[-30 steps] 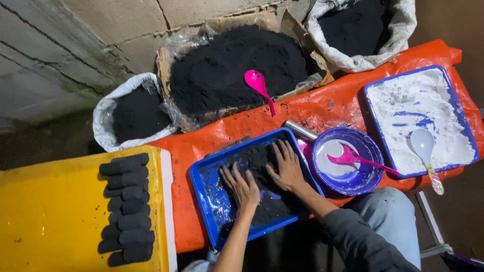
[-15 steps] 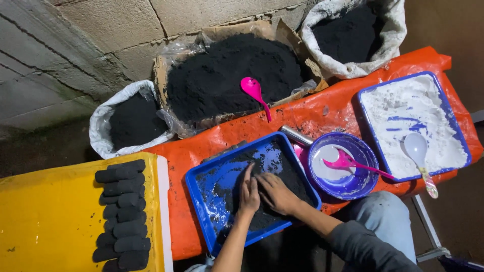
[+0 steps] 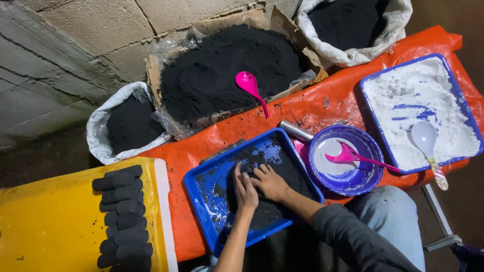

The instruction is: Manually molding charcoal powder into cylindrical briquettes using a hand-held mold and compression.

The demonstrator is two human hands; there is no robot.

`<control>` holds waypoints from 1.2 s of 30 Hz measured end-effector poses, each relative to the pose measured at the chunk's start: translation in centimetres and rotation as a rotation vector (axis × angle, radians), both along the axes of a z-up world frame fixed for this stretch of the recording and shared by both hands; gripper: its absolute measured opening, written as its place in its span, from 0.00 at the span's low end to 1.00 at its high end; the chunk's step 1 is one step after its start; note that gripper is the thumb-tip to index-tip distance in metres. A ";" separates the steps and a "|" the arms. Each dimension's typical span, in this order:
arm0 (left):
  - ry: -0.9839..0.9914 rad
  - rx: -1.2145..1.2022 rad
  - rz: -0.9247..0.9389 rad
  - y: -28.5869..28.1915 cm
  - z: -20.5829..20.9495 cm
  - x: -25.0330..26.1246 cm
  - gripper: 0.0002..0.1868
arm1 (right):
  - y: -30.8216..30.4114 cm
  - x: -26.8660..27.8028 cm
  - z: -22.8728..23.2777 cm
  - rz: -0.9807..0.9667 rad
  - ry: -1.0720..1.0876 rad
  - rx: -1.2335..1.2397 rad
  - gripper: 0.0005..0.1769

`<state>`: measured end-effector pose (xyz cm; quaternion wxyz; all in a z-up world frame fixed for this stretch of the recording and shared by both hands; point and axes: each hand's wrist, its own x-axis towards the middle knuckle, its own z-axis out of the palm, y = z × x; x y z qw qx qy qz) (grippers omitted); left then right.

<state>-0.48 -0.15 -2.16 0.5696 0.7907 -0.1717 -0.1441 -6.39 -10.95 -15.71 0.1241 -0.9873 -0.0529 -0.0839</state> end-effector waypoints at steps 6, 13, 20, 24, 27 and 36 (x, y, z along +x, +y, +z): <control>-0.024 -0.008 -0.043 -0.2 -1.0 -0.2 0.24 | -1.5 2.0 -2.9 -0.049 -0.292 0.305 0.16; -0.270 0.068 -0.009 -0.1 -0.5 -0.6 0.20 | -1.4 -0.7 15.5 -0.225 0.364 0.212 0.30; -0.203 0.402 -0.161 2.3 1.5 -2.6 0.27 | -0.1 -6.0 22.8 -0.244 0.600 0.385 0.37; -0.144 0.340 -0.358 1.7 2.2 -2.6 0.37 | 1.1 -7.7 19.3 -0.268 0.534 0.428 0.37; -0.190 0.327 -0.390 0.5 2.3 -2.8 0.37 | 1.5 -8.1 20.3 -0.340 0.625 0.470 0.39; -0.375 0.439 -0.656 -1.7 3.1 -4.1 0.36 | 2.8 -10.5 17.4 -0.517 0.487 0.582 0.39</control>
